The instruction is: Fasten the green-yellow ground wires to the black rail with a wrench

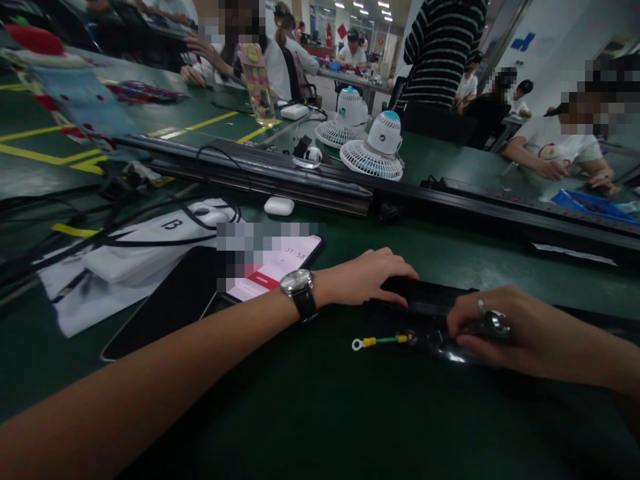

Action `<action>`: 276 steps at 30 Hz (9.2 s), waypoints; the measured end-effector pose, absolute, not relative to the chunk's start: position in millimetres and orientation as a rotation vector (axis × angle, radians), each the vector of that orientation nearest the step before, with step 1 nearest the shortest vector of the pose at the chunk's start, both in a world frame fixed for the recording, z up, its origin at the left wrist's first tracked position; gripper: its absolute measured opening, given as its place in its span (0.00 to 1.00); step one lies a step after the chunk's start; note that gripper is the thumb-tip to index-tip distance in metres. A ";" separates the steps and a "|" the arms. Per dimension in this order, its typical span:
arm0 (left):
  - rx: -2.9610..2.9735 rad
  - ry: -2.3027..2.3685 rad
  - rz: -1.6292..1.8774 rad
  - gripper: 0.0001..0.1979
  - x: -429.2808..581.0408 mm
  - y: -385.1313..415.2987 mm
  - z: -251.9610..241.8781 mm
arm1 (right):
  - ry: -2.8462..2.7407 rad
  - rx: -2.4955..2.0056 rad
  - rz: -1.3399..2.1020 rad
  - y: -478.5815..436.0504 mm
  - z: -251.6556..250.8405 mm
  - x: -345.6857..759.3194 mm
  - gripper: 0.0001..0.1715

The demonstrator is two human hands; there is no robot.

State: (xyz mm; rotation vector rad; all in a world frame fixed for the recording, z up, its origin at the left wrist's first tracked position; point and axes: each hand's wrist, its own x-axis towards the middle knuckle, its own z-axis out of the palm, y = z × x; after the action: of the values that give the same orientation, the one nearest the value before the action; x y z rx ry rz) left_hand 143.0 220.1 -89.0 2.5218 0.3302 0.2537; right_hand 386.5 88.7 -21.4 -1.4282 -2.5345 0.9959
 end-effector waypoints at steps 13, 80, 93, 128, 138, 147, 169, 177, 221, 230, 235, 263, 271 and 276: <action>2.537 0.311 0.208 0.19 142.2 223.9 -87.0 | -2.333 -1.372 0.946 86.5 -32.8 374.5 0.08; 2.541 0.316 0.300 0.19 145.9 221.3 -93.6 | -2.478 -1.383 0.960 92.5 -20.9 352.5 0.10; 2.515 0.321 0.267 0.18 145.9 222.4 -94.1 | -2.482 -1.349 0.942 89.0 -24.4 351.6 0.14; 2.508 0.353 0.250 0.18 146.6 221.0 -92.3 | -2.481 -1.281 0.913 89.9 -29.3 364.6 0.07; 2.512 0.310 0.226 0.17 144.9 223.4 -89.7 | -2.481 -1.269 0.896 89.1 -27.4 367.0 0.08; 2.516 0.335 0.304 0.18 148.1 221.9 -96.2 | -2.503 -1.235 0.901 89.3 -31.8 367.7 0.08; 2.503 0.326 0.245 0.18 147.6 223.6 -92.8 | -2.536 -1.304 0.823 88.8 -29.2 373.9 0.12; 2.488 0.323 0.271 0.18 147.9 223.9 -94.3 | -2.480 -1.348 0.750 84.3 -28.4 372.2 0.12; 2.525 0.313 0.300 0.19 148.4 223.6 -94.0 | -2.477 -1.268 0.859 92.6 -28.0 375.8 0.11; 2.515 0.315 0.280 0.18 149.2 222.8 -92.7 | -2.449 -1.268 0.929 94.9 -29.9 380.2 0.11; 2.517 0.323 0.269 0.18 149.0 221.6 -89.3 | -2.398 -1.296 0.980 96.7 -30.8 382.9 0.11; 2.498 0.299 0.229 0.19 148.8 225.6 -90.6 | -2.467 -1.221 0.845 87.6 -29.8 377.6 0.12; 2.512 0.309 0.223 0.19 148.3 224.6 -89.7 | -2.499 -1.177 0.913 91.4 -29.4 381.7 0.11; 2.521 0.324 0.226 0.19 148.5 223.6 -89.5 | -2.488 -1.171 0.934 93.0 -27.4 380.2 0.13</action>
State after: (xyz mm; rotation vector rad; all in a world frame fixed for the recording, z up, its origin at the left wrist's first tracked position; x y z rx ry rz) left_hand 148.5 223.6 -89.5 2.5208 0.3237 0.2260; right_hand 380.2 93.0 -27.4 -1.1710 -2.4883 0.9342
